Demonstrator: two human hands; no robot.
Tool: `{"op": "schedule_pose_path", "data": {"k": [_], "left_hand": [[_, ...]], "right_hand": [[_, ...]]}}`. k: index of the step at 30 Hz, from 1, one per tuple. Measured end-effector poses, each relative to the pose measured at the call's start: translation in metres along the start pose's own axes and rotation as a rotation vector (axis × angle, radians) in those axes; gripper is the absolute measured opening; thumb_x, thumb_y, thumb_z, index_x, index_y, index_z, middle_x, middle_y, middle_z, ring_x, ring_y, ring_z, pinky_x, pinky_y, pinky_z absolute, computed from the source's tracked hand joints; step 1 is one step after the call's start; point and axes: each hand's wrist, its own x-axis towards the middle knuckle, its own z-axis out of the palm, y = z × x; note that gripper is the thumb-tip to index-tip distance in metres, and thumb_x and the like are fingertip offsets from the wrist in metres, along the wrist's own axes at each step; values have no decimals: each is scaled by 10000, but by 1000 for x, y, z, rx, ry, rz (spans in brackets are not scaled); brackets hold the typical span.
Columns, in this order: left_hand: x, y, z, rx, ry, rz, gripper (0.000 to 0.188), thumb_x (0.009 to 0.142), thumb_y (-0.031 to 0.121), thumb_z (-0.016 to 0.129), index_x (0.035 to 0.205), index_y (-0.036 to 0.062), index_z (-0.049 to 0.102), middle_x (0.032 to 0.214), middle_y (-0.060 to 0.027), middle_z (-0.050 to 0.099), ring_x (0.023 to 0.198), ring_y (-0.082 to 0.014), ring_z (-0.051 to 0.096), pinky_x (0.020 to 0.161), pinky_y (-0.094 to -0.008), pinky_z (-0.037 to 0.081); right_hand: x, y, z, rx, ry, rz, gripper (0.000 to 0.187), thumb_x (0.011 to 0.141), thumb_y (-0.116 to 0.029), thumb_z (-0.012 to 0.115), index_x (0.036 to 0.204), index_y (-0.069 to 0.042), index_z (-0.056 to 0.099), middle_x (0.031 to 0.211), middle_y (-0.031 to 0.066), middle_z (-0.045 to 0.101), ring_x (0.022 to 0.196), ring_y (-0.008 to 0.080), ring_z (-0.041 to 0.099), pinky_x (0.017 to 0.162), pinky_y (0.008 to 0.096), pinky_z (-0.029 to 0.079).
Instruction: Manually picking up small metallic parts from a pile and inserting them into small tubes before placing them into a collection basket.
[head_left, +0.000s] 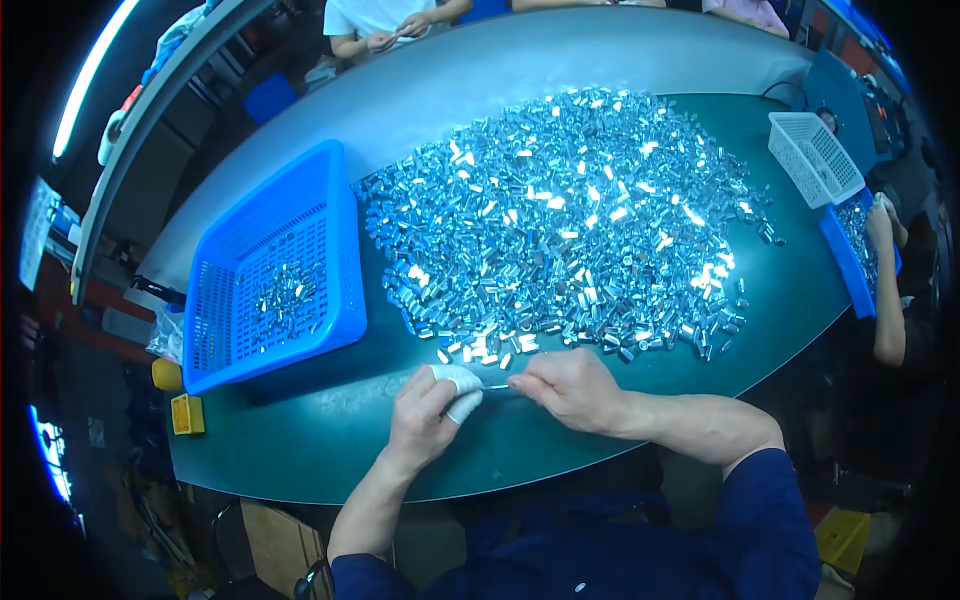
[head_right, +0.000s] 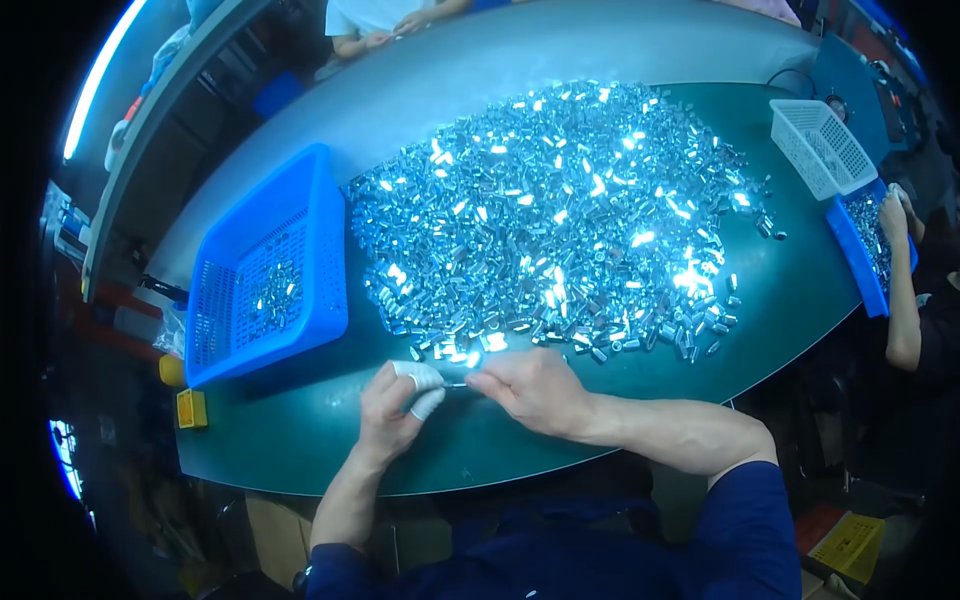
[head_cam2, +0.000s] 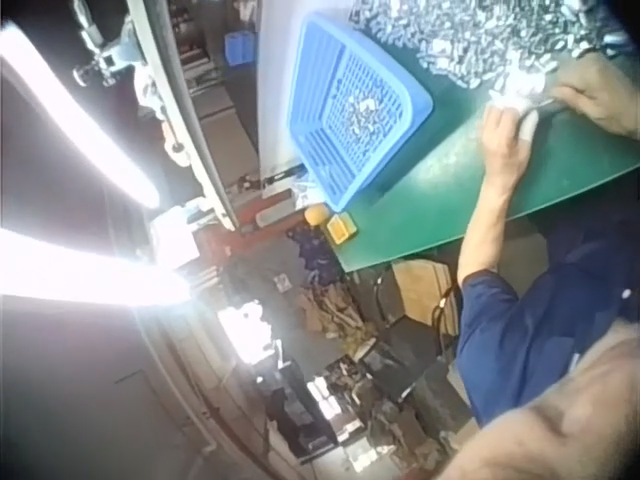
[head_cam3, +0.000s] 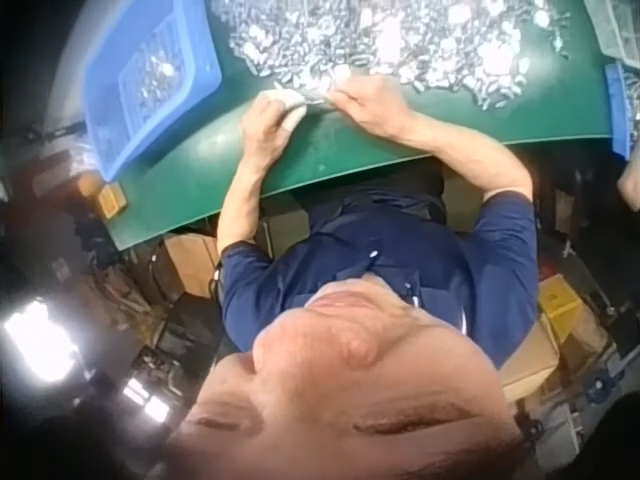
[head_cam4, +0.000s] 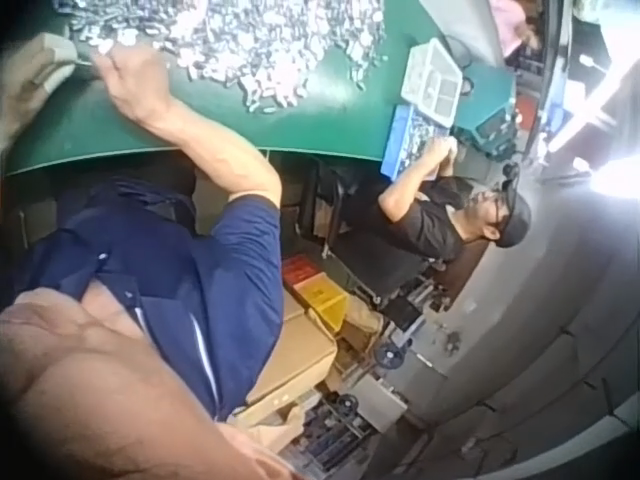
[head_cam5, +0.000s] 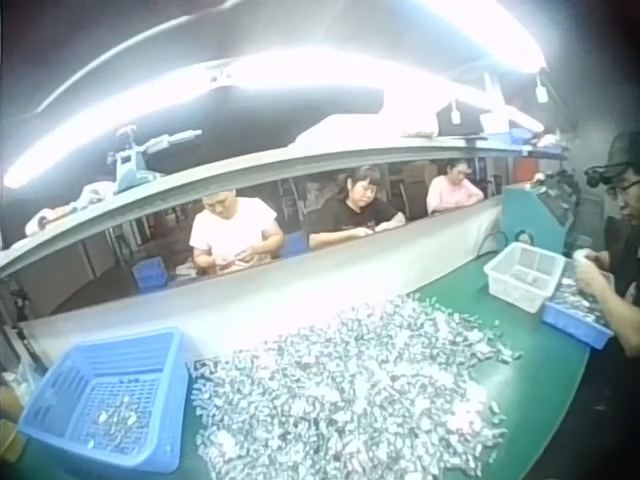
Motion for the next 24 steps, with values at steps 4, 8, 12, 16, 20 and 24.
{"op": "schedule_pose_path", "data": {"k": [4,8,12,16,20,24], "left_hand": [[0,-1,3,-29,-26,12,220,767,38,846,952,56,728,951,-82,728,829,-282,667,722,-396,535],[1,0,2,-120,-56,-61,233,787,41,839,991,41,726,975,-98,736,869,-291,691,751,-391,548],[0,2,-1,-193,-117,-95,251,819,62,826,1051,21,737,1001,-125,755,912,-303,722,800,-385,561],[-6,2,3,-197,-129,-112,211,831,75,825,1018,17,747,980,-132,761,893,-297,733,783,-384,567],[-8,1,2,-156,-87,-176,185,845,83,821,1005,21,754,948,-128,755,857,-278,727,756,-369,562],[-5,2,4,-142,-72,-176,181,844,86,822,999,23,752,923,-118,750,831,-272,717,746,-368,558]], "right_hand": [[0,1,3,20,-52,29,303,991,-251,693,779,-38,655,676,145,624,604,331,625,550,435,468],[2,1,2,64,-56,47,271,1005,-239,673,820,-41,691,698,127,660,619,294,656,565,408,495],[0,0,3,137,-40,87,287,1007,-275,655,838,-44,670,741,179,643,673,399,617,601,473,464],[-4,3,5,127,-84,94,284,1004,-280,661,846,-44,676,759,173,647,682,376,626,609,458,466],[1,-10,4,240,-54,109,255,999,-269,667,879,-44,679,788,164,660,710,367,643,625,448,475],[2,-5,3,243,12,31,242,991,-259,670,875,-48,677,793,170,663,719,372,651,626,454,478]]}}
